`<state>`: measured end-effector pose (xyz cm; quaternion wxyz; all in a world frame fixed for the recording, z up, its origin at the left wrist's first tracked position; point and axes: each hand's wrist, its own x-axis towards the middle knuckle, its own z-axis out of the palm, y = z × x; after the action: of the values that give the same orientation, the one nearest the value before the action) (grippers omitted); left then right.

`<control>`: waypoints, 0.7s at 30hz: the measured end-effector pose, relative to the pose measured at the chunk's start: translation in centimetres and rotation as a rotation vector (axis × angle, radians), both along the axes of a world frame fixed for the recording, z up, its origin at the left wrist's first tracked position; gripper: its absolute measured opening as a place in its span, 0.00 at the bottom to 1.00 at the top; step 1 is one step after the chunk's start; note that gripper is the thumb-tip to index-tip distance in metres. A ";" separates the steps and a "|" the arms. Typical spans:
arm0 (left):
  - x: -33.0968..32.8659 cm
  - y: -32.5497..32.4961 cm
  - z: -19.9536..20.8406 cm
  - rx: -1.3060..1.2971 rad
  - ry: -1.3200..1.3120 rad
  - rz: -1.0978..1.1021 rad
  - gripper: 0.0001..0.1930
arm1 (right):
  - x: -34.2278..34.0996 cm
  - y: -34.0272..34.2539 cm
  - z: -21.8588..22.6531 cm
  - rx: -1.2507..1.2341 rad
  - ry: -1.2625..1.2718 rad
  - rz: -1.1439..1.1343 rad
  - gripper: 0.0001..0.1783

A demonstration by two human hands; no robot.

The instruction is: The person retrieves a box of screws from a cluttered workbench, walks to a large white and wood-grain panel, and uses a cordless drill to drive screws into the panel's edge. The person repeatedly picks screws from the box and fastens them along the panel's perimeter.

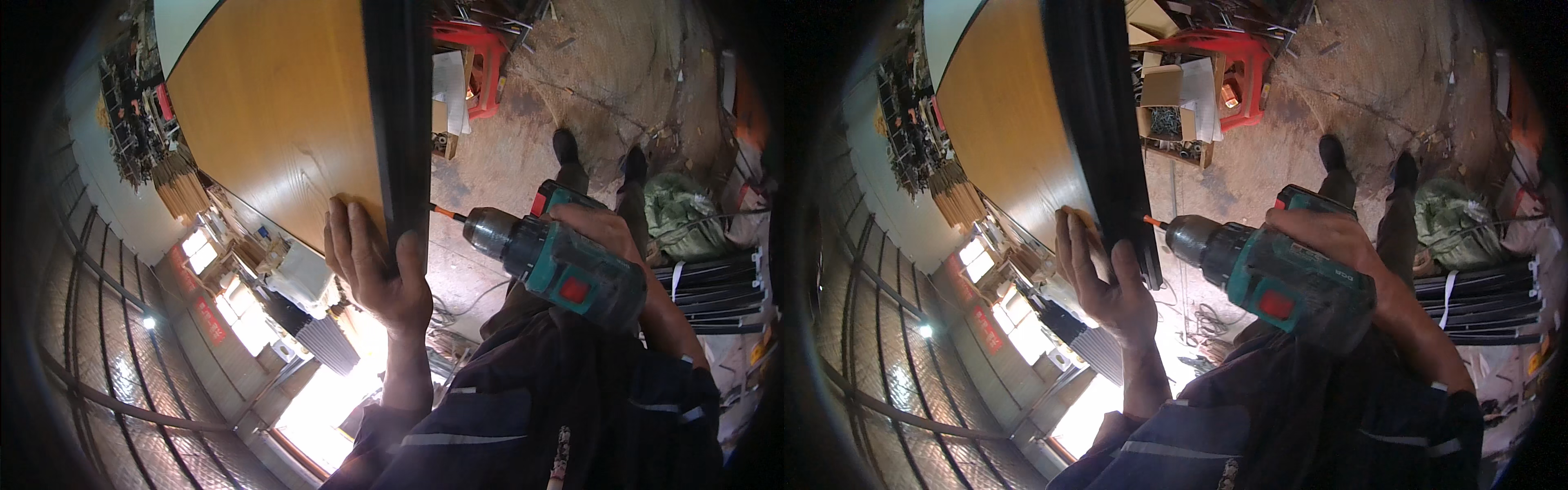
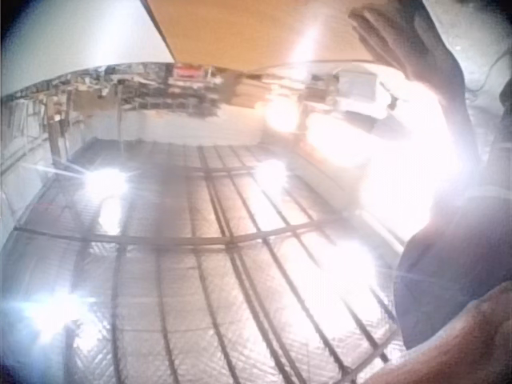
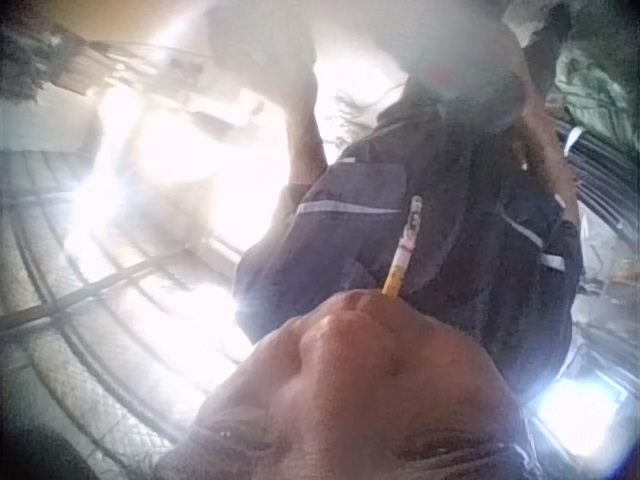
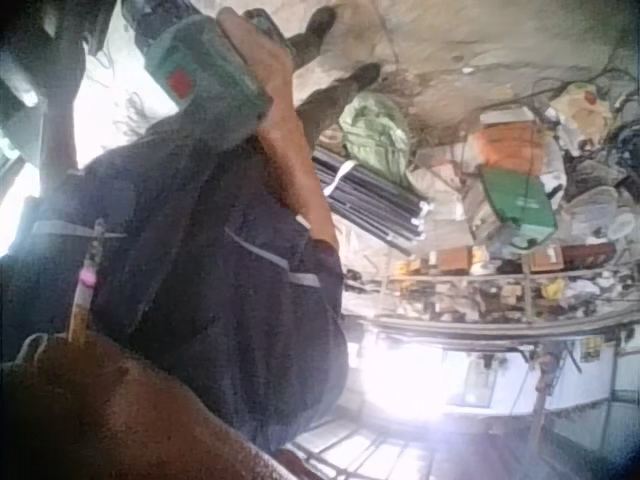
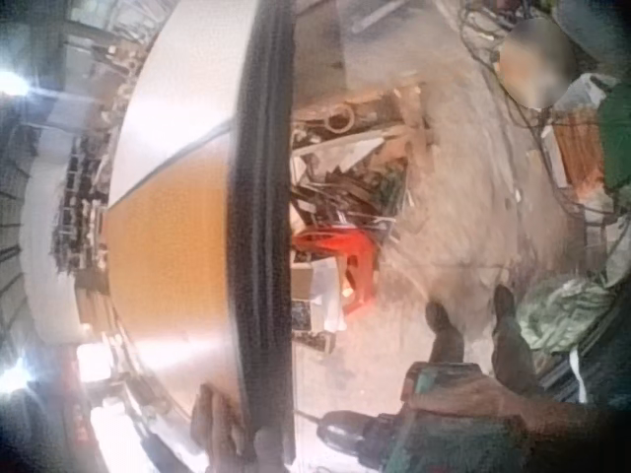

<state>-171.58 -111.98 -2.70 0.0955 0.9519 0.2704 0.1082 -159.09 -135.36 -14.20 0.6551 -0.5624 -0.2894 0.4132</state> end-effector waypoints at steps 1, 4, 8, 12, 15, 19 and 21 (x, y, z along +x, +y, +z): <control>0.1 -0.3 -0.1 0.019 -0.010 0.001 0.29 | 0.2 0.1 0.5 -0.013 -0.013 -0.012 0.29; 0.2 -0.1 0.6 0.043 0.007 -0.043 0.28 | 0.1 0.2 1.3 -0.149 -0.068 -0.030 0.28; -0.1 0.5 1.6 -0.030 0.014 -0.048 0.30 | 0.0 -0.5 3.6 -0.309 -0.146 -0.037 0.24; -0.5 1.4 2.7 -0.091 0.022 -0.092 0.31 | -3.4 -7.6 0.8 -0.349 -0.147 -0.215 0.23; -0.1 1.8 2.7 -0.174 0.000 -0.134 0.31 | -5.1 -13.6 -1.5 -0.568 0.105 -0.396 0.24; 0.2 1.6 2.8 -0.137 0.020 -0.187 0.30 | -5.6 -17.4 -1.4 -0.849 -0.030 -0.681 0.25; 0.6 1.9 2.9 -0.144 -0.019 -0.226 0.29 | -5.9 -20.2 -1.9 -0.973 -0.267 -0.560 0.26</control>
<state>-170.99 -110.12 0.22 0.1775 0.9659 0.1677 0.0861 -165.01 -155.58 -16.12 0.3633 -0.9015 0.0134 0.2350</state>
